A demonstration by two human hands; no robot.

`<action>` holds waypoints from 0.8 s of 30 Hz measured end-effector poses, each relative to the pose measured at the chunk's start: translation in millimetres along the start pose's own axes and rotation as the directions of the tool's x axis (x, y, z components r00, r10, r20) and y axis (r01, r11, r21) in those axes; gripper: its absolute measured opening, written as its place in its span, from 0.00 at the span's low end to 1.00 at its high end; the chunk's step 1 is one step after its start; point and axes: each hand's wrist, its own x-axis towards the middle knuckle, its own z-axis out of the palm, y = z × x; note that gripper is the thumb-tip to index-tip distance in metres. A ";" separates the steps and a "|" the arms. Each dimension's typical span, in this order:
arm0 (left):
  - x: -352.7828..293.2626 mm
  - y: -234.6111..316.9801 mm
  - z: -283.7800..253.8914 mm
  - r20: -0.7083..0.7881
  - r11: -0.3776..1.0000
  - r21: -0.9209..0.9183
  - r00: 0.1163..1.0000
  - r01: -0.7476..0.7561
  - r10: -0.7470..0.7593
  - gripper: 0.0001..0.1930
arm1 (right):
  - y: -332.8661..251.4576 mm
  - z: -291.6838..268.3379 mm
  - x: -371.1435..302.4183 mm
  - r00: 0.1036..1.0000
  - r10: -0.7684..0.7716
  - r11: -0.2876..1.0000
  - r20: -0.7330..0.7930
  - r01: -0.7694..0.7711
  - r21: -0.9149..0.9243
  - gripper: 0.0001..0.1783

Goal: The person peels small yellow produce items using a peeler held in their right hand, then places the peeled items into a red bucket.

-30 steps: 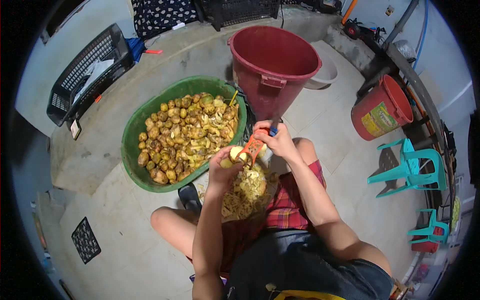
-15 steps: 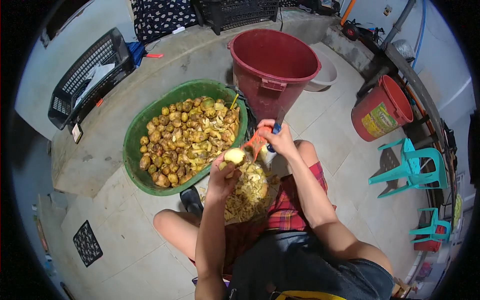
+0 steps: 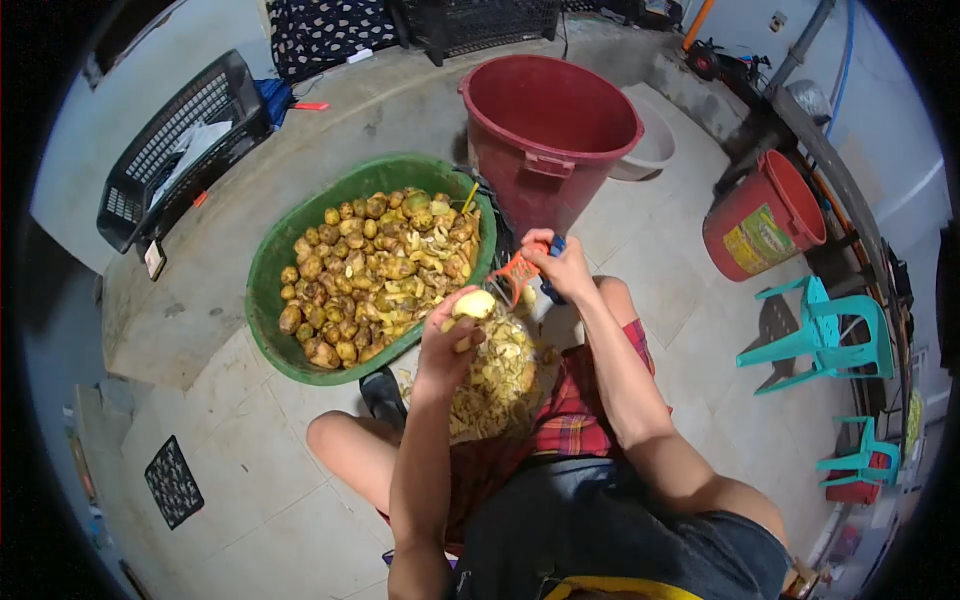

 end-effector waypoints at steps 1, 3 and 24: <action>-3.3 2.1 1.9 -0.103 0.997 0.081 0.995 0.012 -0.004 0.29 | -15.8 7.7 -7.4 0.998 -0.056 0.997 0.037 0.054 0.054 0.09; -2.2 -4.3 4.6 -0.117 0.986 0.164 0.992 -0.030 0.050 0.29 | -30.6 15.1 -19.5 0.978 -0.193 0.980 0.073 0.196 -0.024 0.09; 2.2 -1.1 10.4 -0.063 1.000 0.002 0.998 0.016 -0.016 0.33 | 4.4 -8.7 1.6 1.000 0.023 0.998 -0.003 -0.023 -0.058 0.08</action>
